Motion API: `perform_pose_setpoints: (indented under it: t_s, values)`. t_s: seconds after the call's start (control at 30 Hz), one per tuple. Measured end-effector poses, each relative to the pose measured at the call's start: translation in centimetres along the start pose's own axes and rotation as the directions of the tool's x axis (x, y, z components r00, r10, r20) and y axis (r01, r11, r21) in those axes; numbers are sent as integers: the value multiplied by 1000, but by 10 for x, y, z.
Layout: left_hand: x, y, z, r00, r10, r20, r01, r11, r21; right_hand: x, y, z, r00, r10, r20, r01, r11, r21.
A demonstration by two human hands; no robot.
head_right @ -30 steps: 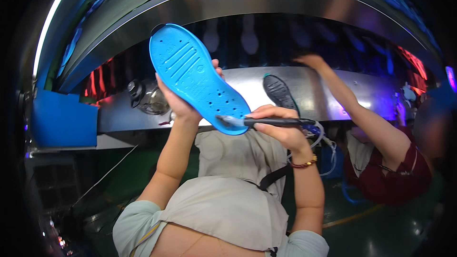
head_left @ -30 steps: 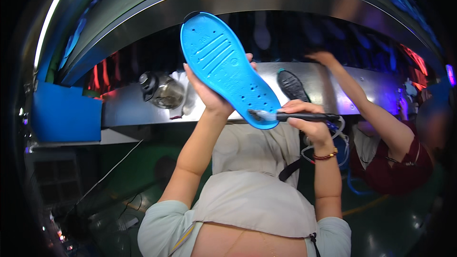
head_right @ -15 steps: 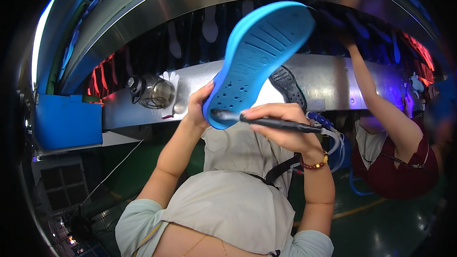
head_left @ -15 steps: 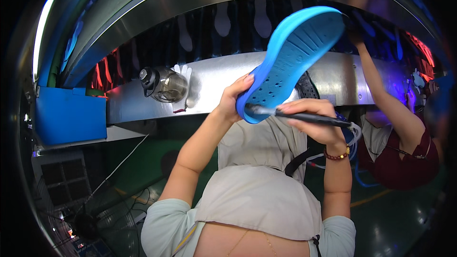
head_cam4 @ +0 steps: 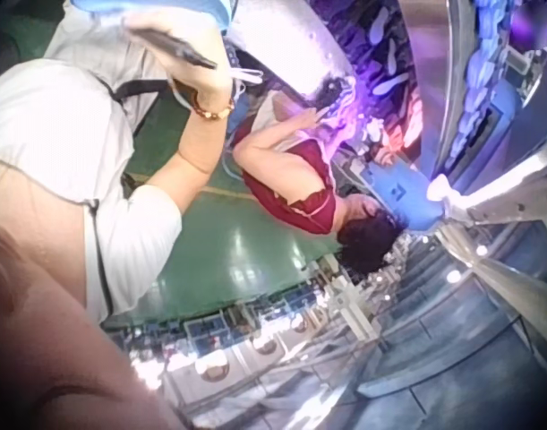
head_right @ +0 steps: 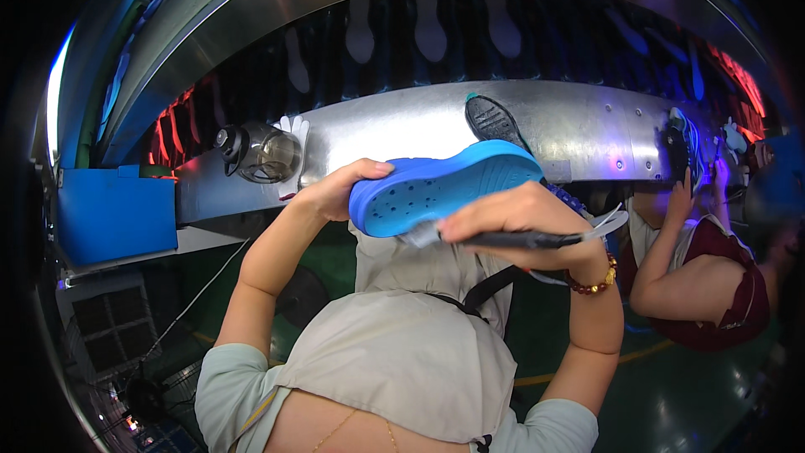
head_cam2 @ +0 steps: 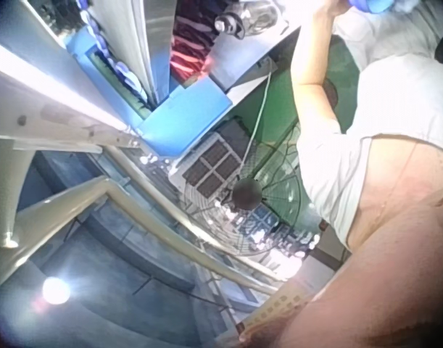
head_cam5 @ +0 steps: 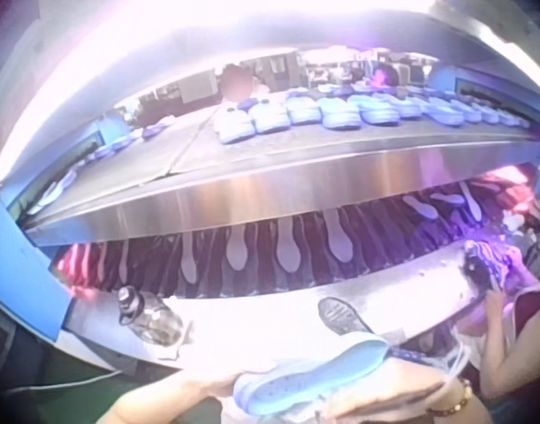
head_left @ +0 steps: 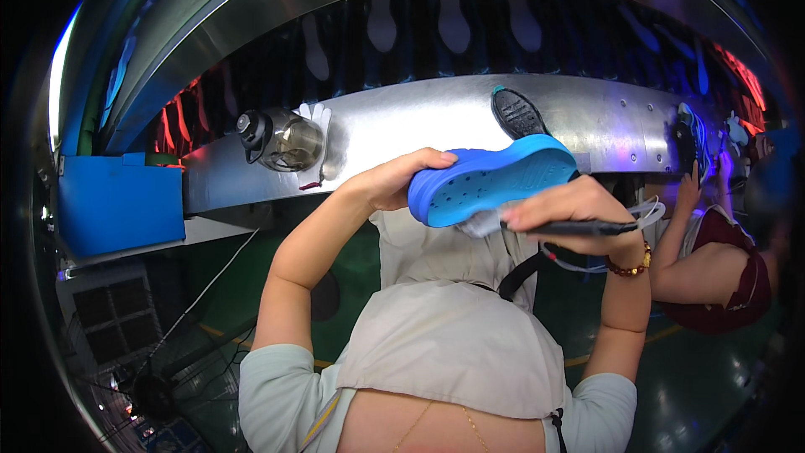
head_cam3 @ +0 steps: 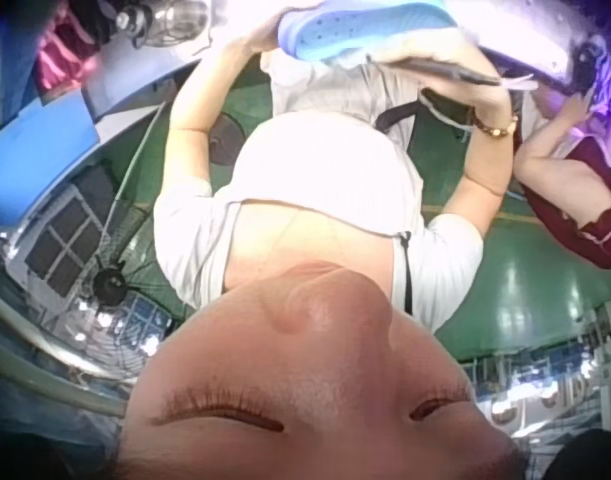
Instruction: The person picks shoe soles from a conveyor belt and applies adhesive across the soles using a dispensing brush tool.
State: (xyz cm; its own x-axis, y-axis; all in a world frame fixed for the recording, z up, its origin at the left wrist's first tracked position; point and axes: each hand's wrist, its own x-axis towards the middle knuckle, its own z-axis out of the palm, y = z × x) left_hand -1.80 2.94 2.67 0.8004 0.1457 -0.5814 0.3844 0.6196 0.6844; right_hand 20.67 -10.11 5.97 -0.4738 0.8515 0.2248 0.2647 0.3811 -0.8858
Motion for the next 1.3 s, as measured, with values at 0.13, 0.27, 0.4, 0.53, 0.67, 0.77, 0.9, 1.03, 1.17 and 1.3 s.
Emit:
perform_pose_setpoints:
  t_s: [0.13, 0.27, 0.4, 0.53, 0.67, 0.77, 0.9, 1.03, 1.17, 1.3]
  values:
    - [0, -2, -11, 998, 46, -30, -47, 999, -28, -4, 18, 7, 996, 28, -80, -26, 999, 31]
    - [-14, -5, -14, 990, 76, -117, -83, 995, -58, -10, 13, 6, 995, 54, -86, -52, 998, 31]
    - [-16, -1, -24, 985, 150, -87, -160, 981, -113, -10, 31, 7, 970, 44, -240, -32, 998, 52]
    - [-26, -12, -43, 955, 261, -138, -281, 948, -152, -16, 10, 12, 983, 39, -182, -34, 999, 27]
    - [11, -43, -61, 777, 628, -48, -531, 612, -586, -2, 2, 19, 918, -33, -395, 50, 998, 32]
    - [49, -34, -13, 773, 630, 72, -433, 607, -666, 7, 26, 33, 847, 200, -493, -153, 979, 134]
    - [58, -43, -1, 839, 543, -28, -412, 600, -686, 21, 37, 41, 746, 368, -555, -198, 919, 342]
    - [59, -41, 4, 811, 500, -303, -579, 614, -536, 29, 30, 62, 824, -196, -532, -60, 904, -424]
    - [45, -45, -10, 764, 566, -310, -635, 574, -518, 15, 0, 55, 964, -95, -248, 4, 940, -342]
    - [41, -38, 9, 764, 629, -143, -574, 562, -595, 28, 6, 34, 833, 36, -552, -41, 999, 2]
